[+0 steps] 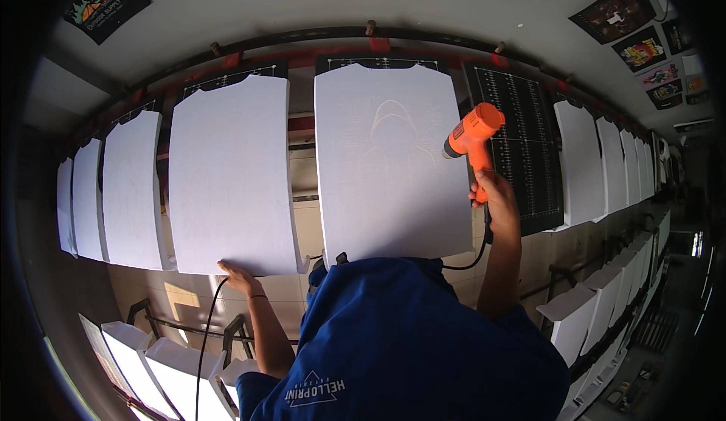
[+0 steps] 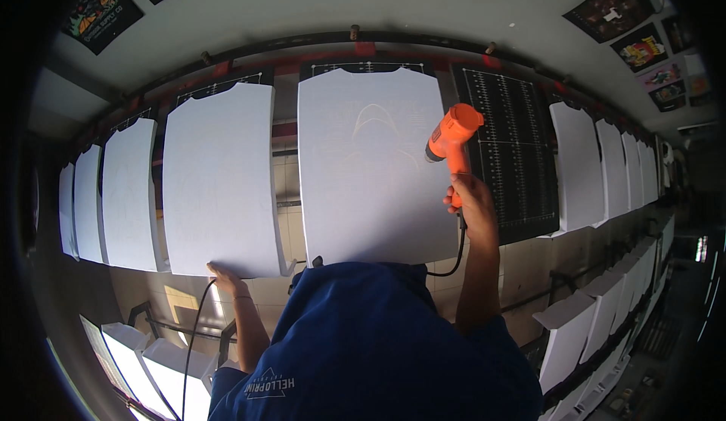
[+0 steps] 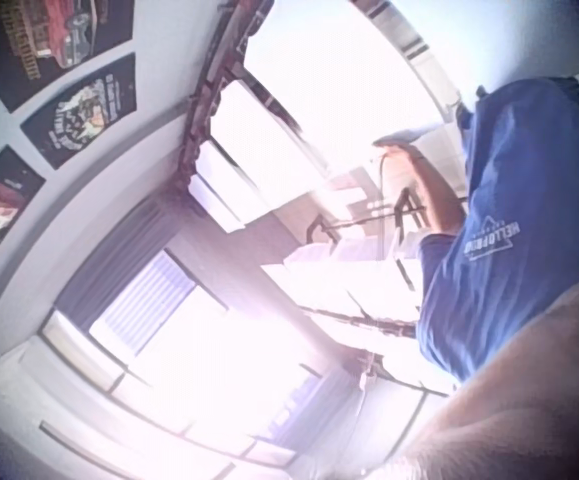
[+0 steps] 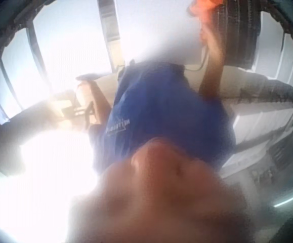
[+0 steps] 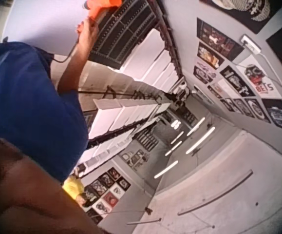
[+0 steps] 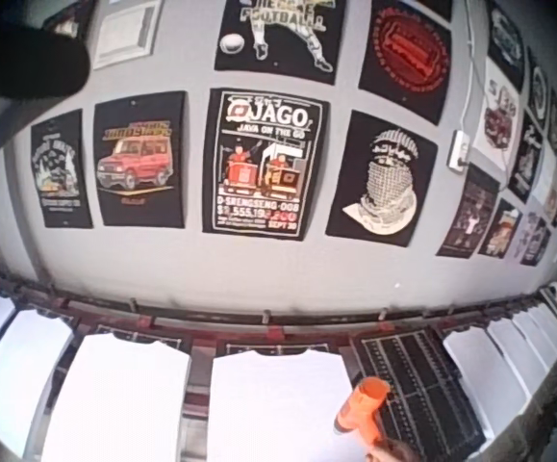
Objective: The person uses an orange heat gun to apply heat to a white t-shirt laid flat on a work surface. They move the heat gun in circular motions over the center of the shirt while occasionally using their left hand to steady the fabric.
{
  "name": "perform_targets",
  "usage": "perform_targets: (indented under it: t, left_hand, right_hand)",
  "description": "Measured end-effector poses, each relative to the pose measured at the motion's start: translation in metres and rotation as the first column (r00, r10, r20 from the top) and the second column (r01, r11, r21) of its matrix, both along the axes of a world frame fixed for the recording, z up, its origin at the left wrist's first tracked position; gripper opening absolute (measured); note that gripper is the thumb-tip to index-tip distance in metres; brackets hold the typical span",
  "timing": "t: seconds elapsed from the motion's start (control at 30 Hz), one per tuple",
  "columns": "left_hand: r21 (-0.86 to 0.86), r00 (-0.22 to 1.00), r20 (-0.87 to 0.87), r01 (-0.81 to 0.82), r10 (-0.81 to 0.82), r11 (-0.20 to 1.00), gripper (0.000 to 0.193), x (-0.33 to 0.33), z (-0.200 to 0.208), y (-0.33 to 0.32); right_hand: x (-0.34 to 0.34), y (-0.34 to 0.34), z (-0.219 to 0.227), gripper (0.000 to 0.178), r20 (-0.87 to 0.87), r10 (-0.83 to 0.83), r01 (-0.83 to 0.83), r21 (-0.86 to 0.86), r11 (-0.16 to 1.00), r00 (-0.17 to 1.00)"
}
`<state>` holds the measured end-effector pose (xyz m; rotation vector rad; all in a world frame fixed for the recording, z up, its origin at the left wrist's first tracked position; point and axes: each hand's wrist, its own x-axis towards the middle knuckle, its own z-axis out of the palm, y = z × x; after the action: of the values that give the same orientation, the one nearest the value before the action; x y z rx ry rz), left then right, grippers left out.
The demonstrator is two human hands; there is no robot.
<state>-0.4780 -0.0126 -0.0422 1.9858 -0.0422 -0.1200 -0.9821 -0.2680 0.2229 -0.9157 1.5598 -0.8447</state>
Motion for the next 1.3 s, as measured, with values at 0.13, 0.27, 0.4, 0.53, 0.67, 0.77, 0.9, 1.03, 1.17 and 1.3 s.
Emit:
perform_targets:
  t: [0.13, 0.27, 0.4, 0.53, 0.67, 0.77, 0.9, 1.03, 1.17, 1.3]
  left_hand:
    - [0.000, 0.999, 0.004, 0.040, -0.040, 0.999, 0.058, -0.003, 0.003, 0.000]
    - [0.096, 0.979, 0.105, 0.164, -0.174, 0.982, 0.055, 0.016, -0.036, 0.027]
    - [-0.075, 0.986, -0.026, 0.160, -0.163, 0.984, 0.055, 0.008, -0.028, 0.004]
    - [-0.027, 0.982, 0.132, 0.143, -0.138, 0.989, 0.054, 0.038, -0.078, 0.045]
    - [0.100, 0.994, 0.037, 0.094, -0.099, 0.991, 0.054, 0.013, -0.034, 0.006]
    - [0.127, 0.995, 0.066, 0.064, -0.073, 0.990, 0.055, 0.010, -0.021, 0.007]
    - [0.191, 0.990, 0.099, 0.082, -0.102, 0.978, 0.056, 0.009, -0.021, 0.009]
    - [0.201, 0.975, 0.163, 0.119, -0.153, 0.972, 0.057, 0.011, -0.032, 0.015]
    - [0.284, 0.949, 0.238, 0.134, -0.205, 0.949, 0.057, 0.027, -0.058, 0.035]
    - [0.238, 0.986, 0.081, 0.120, -0.143, 0.964, 0.055, 0.012, -0.028, 0.010]
  right_hand:
    - [0.032, 0.002, 0.004, 0.032, 0.040, 0.114, -0.114, 0.001, 0.993, 0.993]
    - [0.074, -0.001, -0.001, 0.030, 0.167, 0.323, -0.335, 0.048, 0.941, 0.931]
    - [0.110, 0.008, -0.011, 0.030, 0.237, 0.433, -0.455, 0.047, 0.889, 0.870]
    - [0.135, 0.006, -0.006, 0.028, 0.315, 0.516, -0.562, 0.071, 0.824, 0.797]
    - [0.114, 0.008, -0.014, 0.029, 0.257, 0.457, -0.488, 0.071, 0.870, 0.851]
    - [0.082, 0.008, -0.014, 0.029, 0.190, 0.375, -0.394, 0.071, 0.916, 0.907]
    - [0.035, 0.011, -0.003, 0.031, 0.071, 0.212, -0.216, 0.044, 0.976, 0.975]
    - [0.000, 0.014, -0.003, 0.031, 0.036, 0.046, -0.047, 0.017, 0.999, 0.998]
    - [-0.005, 0.013, 0.002, 0.032, 0.030, 0.023, -0.024, 0.007, 1.000, 0.999]
    - [0.023, 0.018, 0.008, 0.033, 0.015, 0.090, -0.090, 0.016, 0.996, 0.996]
